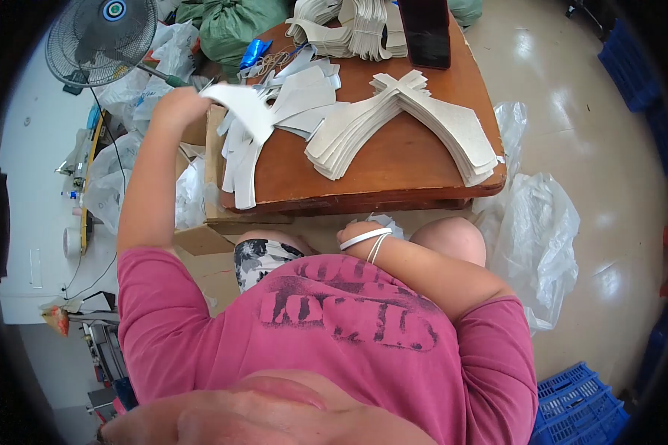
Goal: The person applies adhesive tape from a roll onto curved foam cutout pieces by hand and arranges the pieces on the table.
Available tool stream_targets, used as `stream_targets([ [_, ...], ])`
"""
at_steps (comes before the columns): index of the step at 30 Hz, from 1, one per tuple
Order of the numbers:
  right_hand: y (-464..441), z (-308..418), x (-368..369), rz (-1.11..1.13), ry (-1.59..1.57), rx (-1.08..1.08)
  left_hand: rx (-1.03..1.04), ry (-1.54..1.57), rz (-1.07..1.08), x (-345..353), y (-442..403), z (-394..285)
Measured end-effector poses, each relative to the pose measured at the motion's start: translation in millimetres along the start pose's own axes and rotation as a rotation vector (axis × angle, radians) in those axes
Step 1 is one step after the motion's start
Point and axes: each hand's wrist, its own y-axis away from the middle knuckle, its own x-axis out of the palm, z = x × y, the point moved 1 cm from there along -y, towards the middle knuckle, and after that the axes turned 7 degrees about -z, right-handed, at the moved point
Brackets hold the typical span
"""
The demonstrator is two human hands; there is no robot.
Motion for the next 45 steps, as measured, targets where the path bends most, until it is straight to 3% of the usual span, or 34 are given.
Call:
stream_targets([
  [1, 1, 0, 0, -0.006, -0.018, -0.002, 0.001, 0.022, 0.060, -12, -1, -14],
  [6, 8, 0, -9, -0.029, -0.017, -0.019, -0.048, 0.116, -0.034, -14, -19, -48],
  [7, 7, -2, -7, -0.044, -0.002, -0.019, -0.026, 0.110, 0.064, -8, -16, -57],
  [10, 5, -5, -4, -0.046, 0.008, -0.023, 0.021, -0.040, 0.055, 41, 1, -95],
  [12, 7, -8, -4, -0.060, -0.002, -0.031, 0.041, 0.024, 0.067, 80, 13, -107],
  [16, 13, -8, -10, -0.081, -0.001, -0.031, -0.013, 0.111, 0.178, 94, 28, -112],
  [19, 16, -6, -15, -0.054, -0.005, -0.015, 0.172, 0.386, -0.090, 110, 41, -97],
  [23, 14, -4, -14, -0.061, -0.007, -0.015, 0.274, 0.630, -0.320, 144, 62, -79],
  [28, 9, -3, -10, -0.025, 0.013, -0.006, 0.389, 0.626, -0.629, 159, 82, -76],
  [31, 3, -9, 4, -0.037, 0.021, -0.006, 0.357, 0.692, -0.669, 154, 63, -62],
  [37, -6, -16, 8, -0.021, 0.005, 0.038, 0.188, 0.665, -0.490, 159, -35, -36],
  [45, -6, -20, -9, -0.068, -0.065, 0.083, 0.067, 0.465, -0.171, 161, -109, -67],
])
